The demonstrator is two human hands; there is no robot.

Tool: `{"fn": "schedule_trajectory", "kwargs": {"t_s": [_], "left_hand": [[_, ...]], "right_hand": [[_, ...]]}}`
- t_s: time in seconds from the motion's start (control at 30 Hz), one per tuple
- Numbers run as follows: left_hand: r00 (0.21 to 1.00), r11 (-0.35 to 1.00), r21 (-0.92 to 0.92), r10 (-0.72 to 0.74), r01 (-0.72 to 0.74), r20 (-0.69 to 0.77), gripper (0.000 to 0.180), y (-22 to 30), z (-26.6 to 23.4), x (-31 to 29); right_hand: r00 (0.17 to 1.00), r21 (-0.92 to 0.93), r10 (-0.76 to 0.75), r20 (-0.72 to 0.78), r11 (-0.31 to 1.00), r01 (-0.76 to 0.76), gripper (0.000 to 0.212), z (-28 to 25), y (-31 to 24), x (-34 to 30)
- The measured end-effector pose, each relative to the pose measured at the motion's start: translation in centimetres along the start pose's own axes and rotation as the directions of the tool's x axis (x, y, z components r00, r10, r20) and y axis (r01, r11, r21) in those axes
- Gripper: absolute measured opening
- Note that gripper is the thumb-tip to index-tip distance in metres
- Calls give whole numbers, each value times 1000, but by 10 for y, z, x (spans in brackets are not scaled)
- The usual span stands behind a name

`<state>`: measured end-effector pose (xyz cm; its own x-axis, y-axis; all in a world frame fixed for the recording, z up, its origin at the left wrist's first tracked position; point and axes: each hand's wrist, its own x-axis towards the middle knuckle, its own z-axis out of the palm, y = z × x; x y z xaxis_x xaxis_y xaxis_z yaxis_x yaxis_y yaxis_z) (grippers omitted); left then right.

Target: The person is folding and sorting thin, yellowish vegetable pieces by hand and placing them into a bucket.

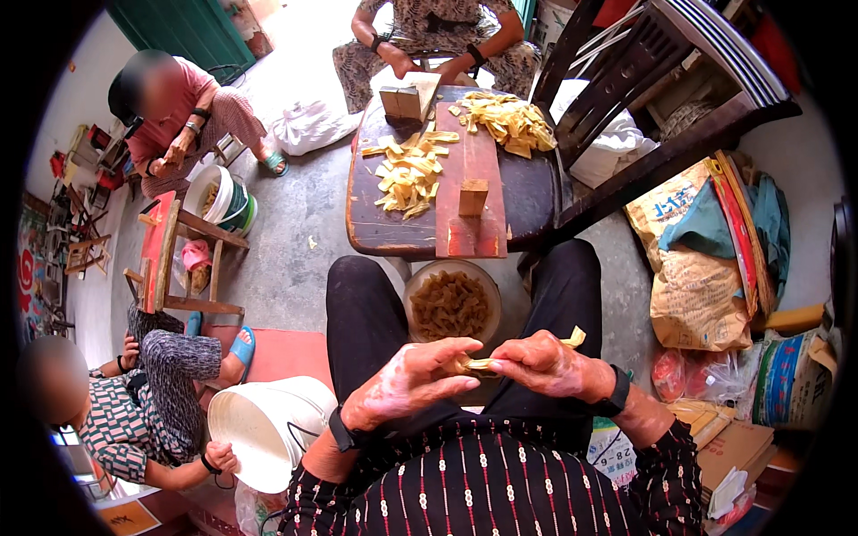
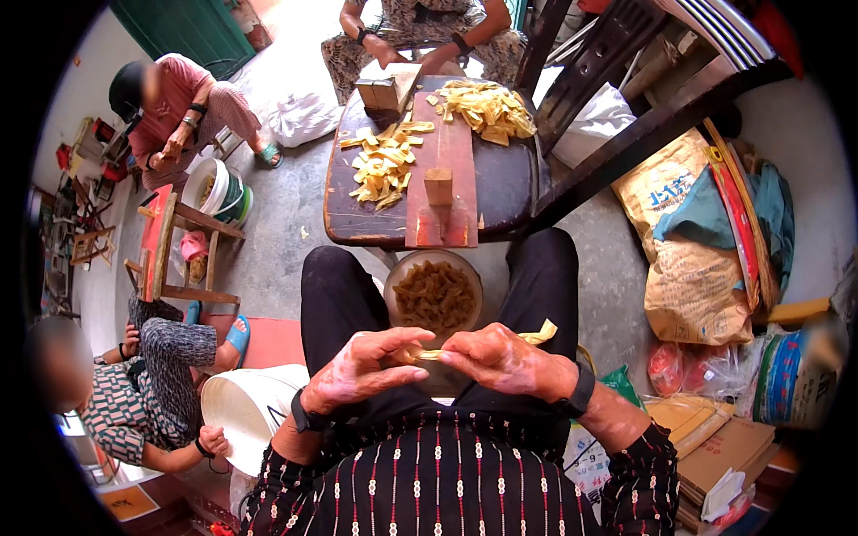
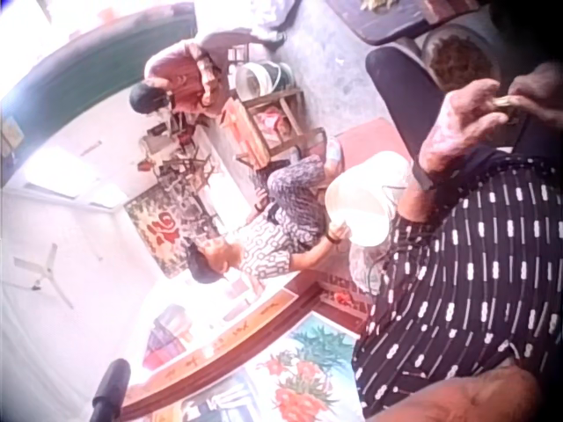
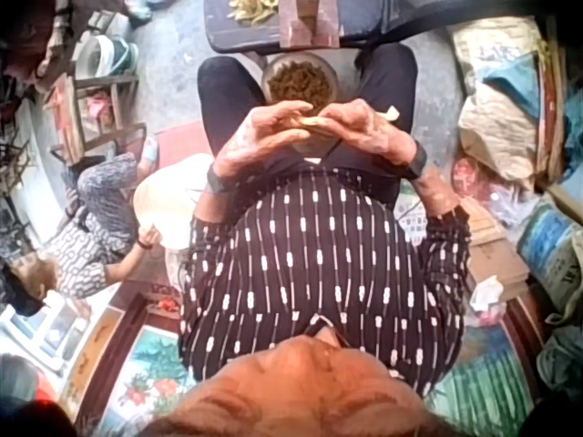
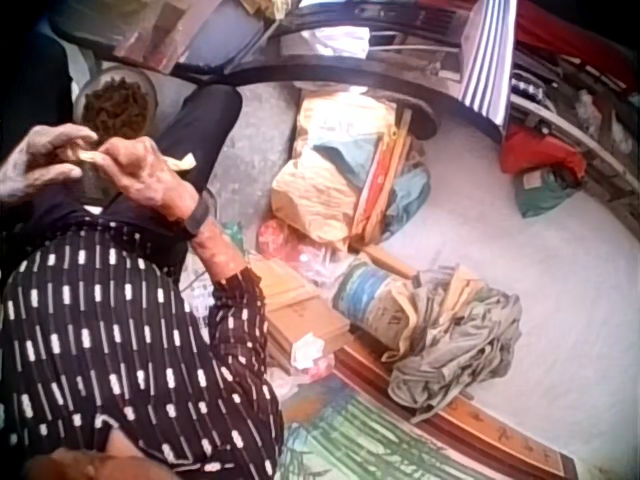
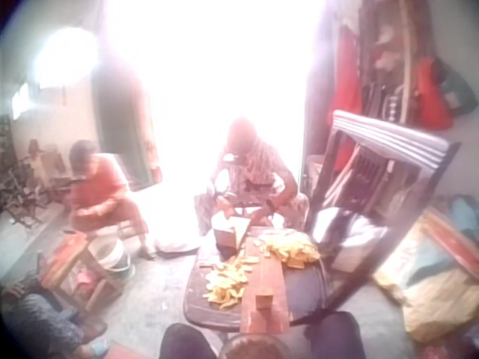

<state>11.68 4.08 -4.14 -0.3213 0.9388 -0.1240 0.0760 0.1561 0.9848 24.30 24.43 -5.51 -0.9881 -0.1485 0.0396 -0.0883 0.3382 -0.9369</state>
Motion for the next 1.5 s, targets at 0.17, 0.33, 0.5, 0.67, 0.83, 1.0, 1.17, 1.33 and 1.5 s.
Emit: {"fn": "schedule_trajectory", "kwargs": {"t_s": [0.17,0.33,0.5,0.67,0.83,1.0,1.17,1.33,1.5], "left_hand": [[988,970,188,150,-151,20,11,-6,10,3],[993,979,167,116,-113,-6,11,3,-7,-12],[963,984,177,27,21,-267,13,7,-36,-6],[975,996,66,-42,57,-216,17,-9,-62,25],[975,991,133,7,23,-220,16,-27,-63,66],[970,999,26,-39,46,-239,20,-61,-70,109],[971,999,-27,-48,43,-232,20,-73,-74,132],[968,1000,-8,-27,26,-251,20,-78,-74,145],[943,998,0,-55,59,-328,22,-100,-67,151]], "right_hand": [[998,-52,-12,59,999,15,10,-1,4,-6],[996,-53,-70,62,996,73,14,2,-11,-6],[991,-134,-120,-51,985,113,19,1,-6,33],[989,-265,-129,-74,958,105,27,-20,17,59],[998,-255,-22,-66,967,4,28,-49,47,71],[991,-266,36,-130,962,-70,30,-67,72,86],[989,-257,48,-143,963,-84,28,-77,94,95],[978,-269,-20,-207,962,-37,27,-80,113,100],[980,-272,74,-186,954,-124,29,-76,116,101]]}}
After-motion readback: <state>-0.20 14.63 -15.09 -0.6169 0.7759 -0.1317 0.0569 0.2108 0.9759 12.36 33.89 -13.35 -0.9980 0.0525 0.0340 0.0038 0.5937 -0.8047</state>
